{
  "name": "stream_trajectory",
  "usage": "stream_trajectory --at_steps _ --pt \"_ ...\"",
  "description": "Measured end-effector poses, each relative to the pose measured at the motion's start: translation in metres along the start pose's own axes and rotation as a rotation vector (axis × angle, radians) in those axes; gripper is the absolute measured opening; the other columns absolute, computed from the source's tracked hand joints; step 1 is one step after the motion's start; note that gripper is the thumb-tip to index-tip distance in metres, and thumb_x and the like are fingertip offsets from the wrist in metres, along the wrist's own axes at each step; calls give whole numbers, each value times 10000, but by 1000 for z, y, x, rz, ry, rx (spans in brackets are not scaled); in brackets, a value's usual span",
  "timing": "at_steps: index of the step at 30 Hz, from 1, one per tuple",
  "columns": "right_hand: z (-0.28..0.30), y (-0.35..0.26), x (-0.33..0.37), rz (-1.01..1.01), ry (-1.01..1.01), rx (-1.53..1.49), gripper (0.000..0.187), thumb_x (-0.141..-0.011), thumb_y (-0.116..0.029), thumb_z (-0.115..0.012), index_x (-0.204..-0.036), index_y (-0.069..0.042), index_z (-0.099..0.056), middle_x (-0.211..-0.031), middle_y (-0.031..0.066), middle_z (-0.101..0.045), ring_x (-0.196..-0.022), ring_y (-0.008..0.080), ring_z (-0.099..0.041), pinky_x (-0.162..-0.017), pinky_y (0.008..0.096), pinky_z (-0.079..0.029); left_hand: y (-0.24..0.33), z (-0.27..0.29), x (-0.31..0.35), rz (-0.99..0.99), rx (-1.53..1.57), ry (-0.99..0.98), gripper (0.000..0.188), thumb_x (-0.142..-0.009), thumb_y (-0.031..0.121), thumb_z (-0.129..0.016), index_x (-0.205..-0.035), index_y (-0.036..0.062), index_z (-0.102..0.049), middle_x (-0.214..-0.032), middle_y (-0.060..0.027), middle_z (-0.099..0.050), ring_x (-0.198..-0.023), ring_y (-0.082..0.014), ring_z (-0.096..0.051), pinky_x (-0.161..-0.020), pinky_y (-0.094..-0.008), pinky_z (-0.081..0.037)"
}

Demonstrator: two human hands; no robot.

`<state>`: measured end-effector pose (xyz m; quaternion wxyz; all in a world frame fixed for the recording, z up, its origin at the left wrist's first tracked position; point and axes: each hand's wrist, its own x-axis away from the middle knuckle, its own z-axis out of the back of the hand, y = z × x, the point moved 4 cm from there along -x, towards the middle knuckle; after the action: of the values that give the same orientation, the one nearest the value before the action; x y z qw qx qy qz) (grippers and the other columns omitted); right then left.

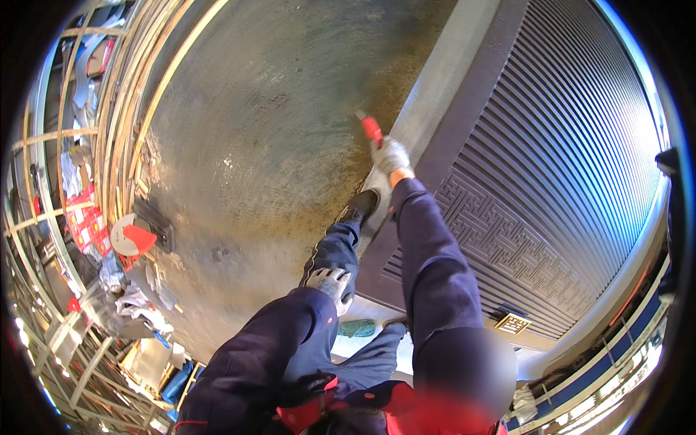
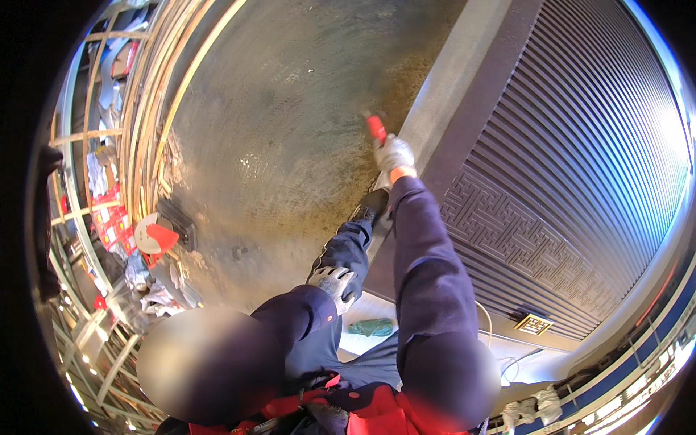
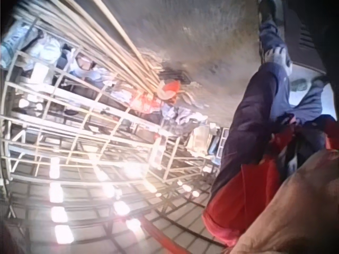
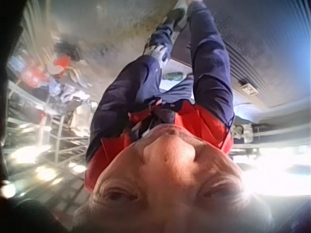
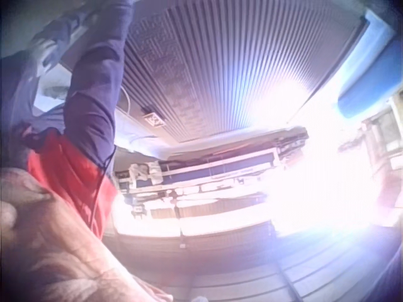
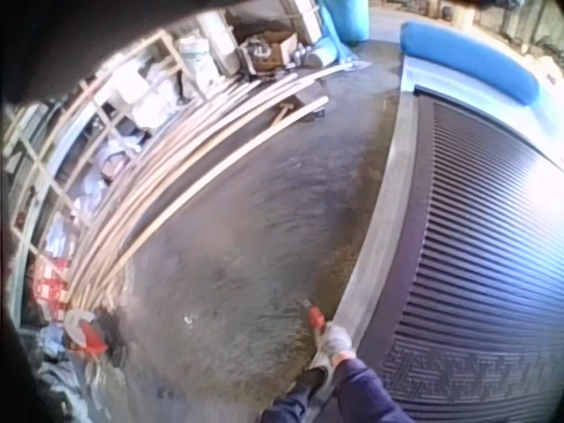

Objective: The person uses a handheld spray gun to apply a dark coating to a large flat panel with horizontal ribs and a geometric pattern. They move the spray gun in steady passes across the surface, covering the panel systematically.

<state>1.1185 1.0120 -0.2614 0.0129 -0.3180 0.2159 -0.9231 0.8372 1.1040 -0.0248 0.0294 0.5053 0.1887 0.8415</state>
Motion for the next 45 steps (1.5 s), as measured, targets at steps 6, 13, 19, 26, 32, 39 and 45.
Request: stream_trajectory --at_steps 6,13,19,26,32,39,45 --pt "-26 -59 3 -54 -86 -59 433 -954 -444 -538 -980 -32 -668 -895 233 -712 -919 409 -688 -811 500 -542 -12 18 -13 -16 107 -26 582 -825 383 -636 -1325 94 -566 -1328 -125 -571 -1189 -355 -555 -1042 -495 -400" --pt "-10 -92 -64 52 39 -82 379 -962 -410 -519 -923 -55 -646 -820 200 -709 -774 414 -694 -686 502 -557 -28 25 -19 38 240 -73 596 -848 419 -627 -1348 101 -555 -1344 -128 -562 -1227 -337 -537 -1063 -480 -388" --pt "-104 -182 17 238 -318 5 479 -937 -506 -531 -1020 -52 -661 -882 262 -693 -878 457 -670 -768 537 -522 -32 33 -18 73 330 -119 599 -880 430 -592 -1384 113 -526 -1389 -125 -543 -1260 -328 -524 -1079 -471 -380" --pt "-117 -205 3 350 -391 109 478 -963 -465 -486 -948 -35 -694 -857 269 -686 -818 462 -671 -706 535 -527 -30 19 -16 55 415 -85 594 -884 453 -591 -1367 110 -551 -1366 -130 -544 -1238 -333 -528 -1063 -480 -372" --pt "-226 -204 173 494 -905 320 545 -907 -531 -490 -1033 -56 -724 -1039 263 -689 -987 441 -663 -838 517 -525 -28 -27 -27 2 358 -10 564 -849 439 -632 -1299 102 -597 -1305 -127 -576 -1178 -324 -568 -981 -481 -428" --pt "-103 -87 92 -108 91 -164 390 -979 -414 -504 -932 -65 -671 -706 130 -670 -641 313 -644 -571 448 -486 -45 -43 23 17 420 295 524 -796 395 -691 -1230 106 -646 -1182 -82 -616 -1085 -280 -607 -935 -448 -458" --pt "-125 -116 218 355 -351 306 417 -968 -402 -504 -1040 -27 -671 -961 261 -699 -916 450 -671 -774 525 -529 -68 -88 64 -67 427 324 520 -821 414 -682 -1240 111 -630 -1202 -97 -620 -1086 -305 -605 -932 -464 -456"
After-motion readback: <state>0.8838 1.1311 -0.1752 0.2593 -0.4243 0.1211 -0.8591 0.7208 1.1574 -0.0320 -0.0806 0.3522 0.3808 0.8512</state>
